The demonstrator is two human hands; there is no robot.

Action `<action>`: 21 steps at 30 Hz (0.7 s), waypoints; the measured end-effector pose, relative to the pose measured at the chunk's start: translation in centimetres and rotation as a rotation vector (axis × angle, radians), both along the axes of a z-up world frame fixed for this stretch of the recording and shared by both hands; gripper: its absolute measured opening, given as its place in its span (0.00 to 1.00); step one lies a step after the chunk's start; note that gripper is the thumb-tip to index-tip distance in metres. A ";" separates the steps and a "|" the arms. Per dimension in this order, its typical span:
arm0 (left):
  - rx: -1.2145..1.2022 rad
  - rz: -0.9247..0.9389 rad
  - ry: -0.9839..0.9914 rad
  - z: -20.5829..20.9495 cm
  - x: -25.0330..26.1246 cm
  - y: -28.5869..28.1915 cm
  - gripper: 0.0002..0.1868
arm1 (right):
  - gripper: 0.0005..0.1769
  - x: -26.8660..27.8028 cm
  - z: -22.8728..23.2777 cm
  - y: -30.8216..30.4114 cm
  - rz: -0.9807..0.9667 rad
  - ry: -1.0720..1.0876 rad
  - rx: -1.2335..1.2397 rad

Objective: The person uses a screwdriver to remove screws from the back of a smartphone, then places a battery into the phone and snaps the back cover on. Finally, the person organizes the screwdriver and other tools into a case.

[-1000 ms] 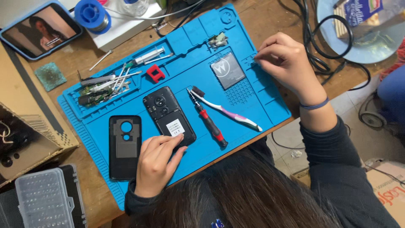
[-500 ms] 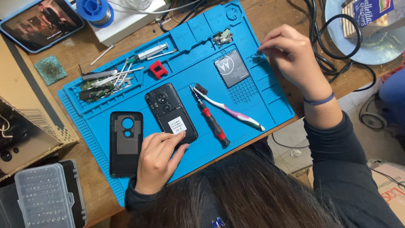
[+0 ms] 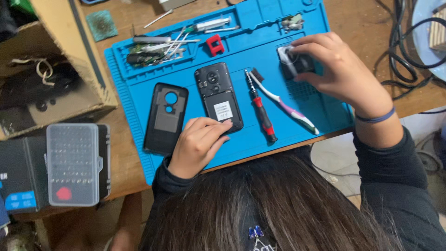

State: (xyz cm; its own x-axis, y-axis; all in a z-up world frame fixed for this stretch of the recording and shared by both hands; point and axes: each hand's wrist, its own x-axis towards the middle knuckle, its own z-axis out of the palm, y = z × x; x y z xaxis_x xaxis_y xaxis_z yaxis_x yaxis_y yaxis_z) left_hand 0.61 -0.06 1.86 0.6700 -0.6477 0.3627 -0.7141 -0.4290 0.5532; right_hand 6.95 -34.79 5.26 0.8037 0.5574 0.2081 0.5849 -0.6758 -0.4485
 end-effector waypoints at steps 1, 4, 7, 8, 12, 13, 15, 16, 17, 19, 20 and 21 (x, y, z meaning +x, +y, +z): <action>-0.030 -0.011 0.049 -0.3 -0.1 0.1 0.19 | 0.36 0.3 -0.4 -0.3 0.015 0.004 -0.082; -0.066 -0.006 0.093 -0.8 -0.2 0.3 0.18 | 0.48 0.9 -3.0 -2.0 -0.122 0.017 -0.289; -0.091 0.000 0.079 -1.2 -0.2 0.5 0.21 | 0.47 1.4 -3.8 -2.9 -0.119 -0.039 -0.320; -0.090 0.010 0.081 -1.0 -0.4 0.7 0.21 | 0.47 1.7 -3.8 -2.7 -0.109 -0.039 -0.319; -0.122 0.034 0.034 -0.7 -0.2 0.5 0.15 | 0.57 1.9 -2.9 -3.1 -0.047 -0.027 -0.272; -0.123 0.043 0.021 -0.7 -0.3 0.5 0.15 | 0.55 2.0 -2.8 -3.1 -0.022 -0.014 -0.264; -0.125 0.045 0.012 -0.6 -0.3 0.4 0.14 | 0.49 2.2 -2.5 -3.4 -0.008 -0.004 -0.254; -0.126 0.046 0.003 -0.5 -0.3 0.4 0.13 | 0.42 2.2 -2.3 -3.5 0.005 0.007 -0.242; -0.127 0.044 0.001 -0.5 -0.3 0.4 0.13 | 0.42 2.5 -2.5 -3.7 0.003 0.005 -0.243; -0.120 0.054 -0.036 -0.7 -0.3 0.4 0.13 | 0.44 2.9 -2.9 -4.2 0.093 -0.032 -0.214; -0.123 0.051 -0.038 -0.6 -0.3 0.4 0.13 | 0.44 2.7 -2.6 -3.9 0.090 -0.033 -0.217; -0.117 0.057 -0.049 -0.6 -0.3 0.4 0.13 | 0.42 2.6 -2.3 -3.6 0.137 -0.065 -0.161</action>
State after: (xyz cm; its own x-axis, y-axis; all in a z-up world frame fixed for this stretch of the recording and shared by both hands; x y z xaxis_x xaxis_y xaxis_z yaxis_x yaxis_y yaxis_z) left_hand 0.30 0.30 1.28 0.6846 -0.5599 0.4667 -0.7175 -0.4043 0.5673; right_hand 9.52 -38.37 2.95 0.7058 0.6908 0.1570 0.7006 -0.6477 -0.2995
